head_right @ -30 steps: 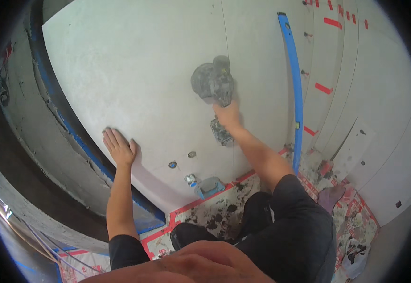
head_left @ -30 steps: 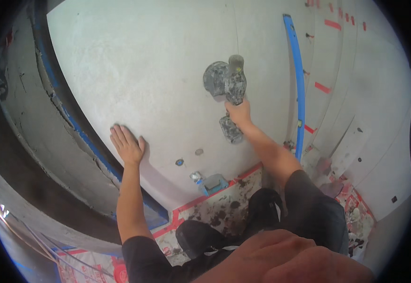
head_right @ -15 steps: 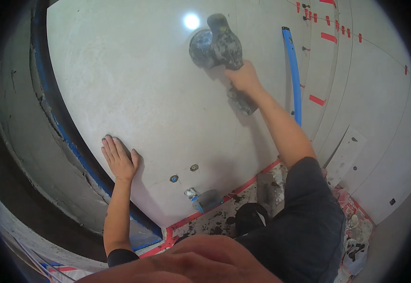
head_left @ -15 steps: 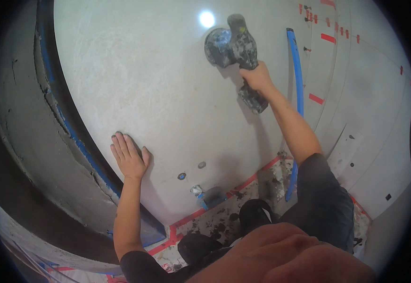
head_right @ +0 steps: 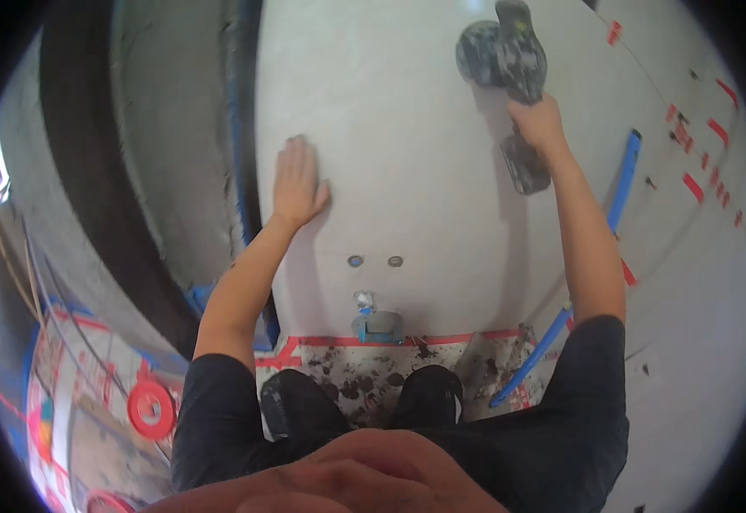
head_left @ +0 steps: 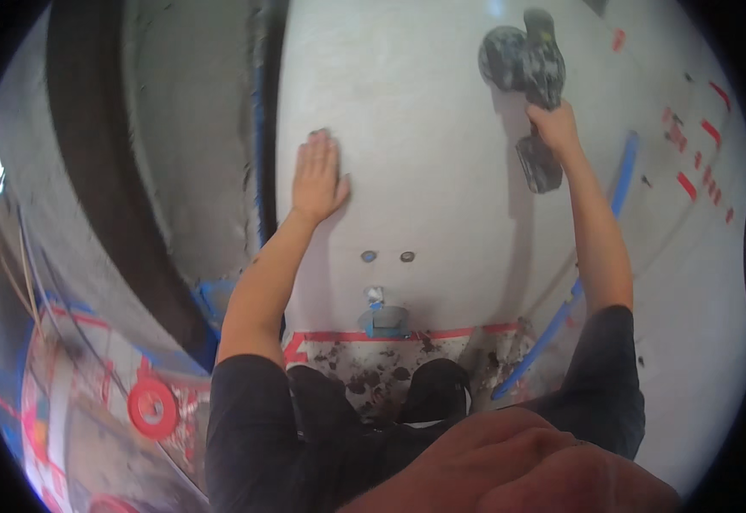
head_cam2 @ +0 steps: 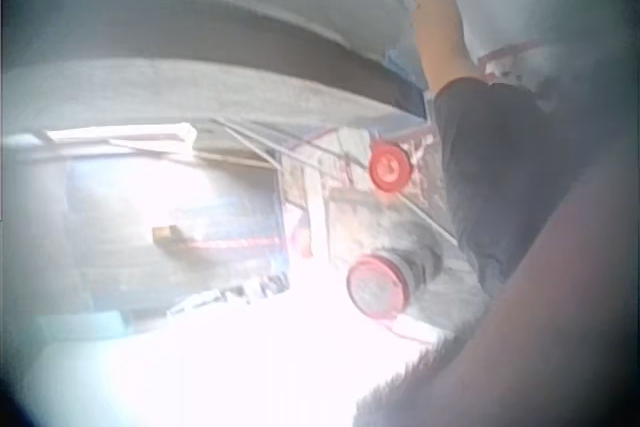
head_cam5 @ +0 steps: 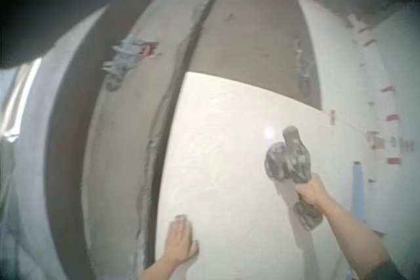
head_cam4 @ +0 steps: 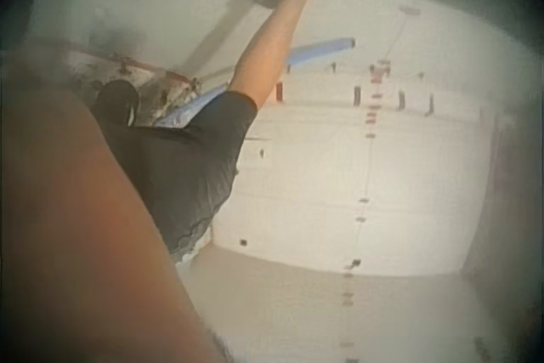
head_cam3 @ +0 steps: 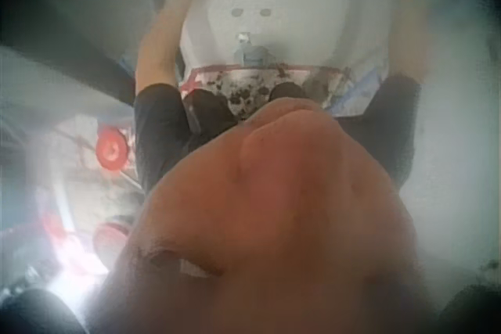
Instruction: Checking the level of installed wall tiles and applying finishing/grout.
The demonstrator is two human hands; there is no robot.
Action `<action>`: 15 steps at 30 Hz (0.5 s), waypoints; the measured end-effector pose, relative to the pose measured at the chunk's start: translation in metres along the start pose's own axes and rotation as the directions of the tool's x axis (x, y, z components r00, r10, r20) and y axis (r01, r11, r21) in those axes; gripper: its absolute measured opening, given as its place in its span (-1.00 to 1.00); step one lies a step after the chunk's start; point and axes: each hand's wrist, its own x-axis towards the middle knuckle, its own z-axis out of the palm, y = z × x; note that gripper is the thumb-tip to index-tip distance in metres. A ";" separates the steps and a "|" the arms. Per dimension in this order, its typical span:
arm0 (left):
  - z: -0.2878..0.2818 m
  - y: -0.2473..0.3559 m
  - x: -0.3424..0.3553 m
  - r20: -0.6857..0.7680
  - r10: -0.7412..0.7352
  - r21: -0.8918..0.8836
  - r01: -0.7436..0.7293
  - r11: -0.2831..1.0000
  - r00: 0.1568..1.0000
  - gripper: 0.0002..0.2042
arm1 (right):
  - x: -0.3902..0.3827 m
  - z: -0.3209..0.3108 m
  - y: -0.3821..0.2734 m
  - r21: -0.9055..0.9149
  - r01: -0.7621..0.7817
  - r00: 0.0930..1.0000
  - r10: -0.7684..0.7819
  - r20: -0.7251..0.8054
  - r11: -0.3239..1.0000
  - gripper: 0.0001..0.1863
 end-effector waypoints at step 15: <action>-0.100 0.097 0.138 -0.005 -0.424 -0.484 0.369 0.794 0.906 -0.76 | -0.182 0.199 -0.037 -0.053 -0.021 0.974 0.033 0.224 0.998 -0.63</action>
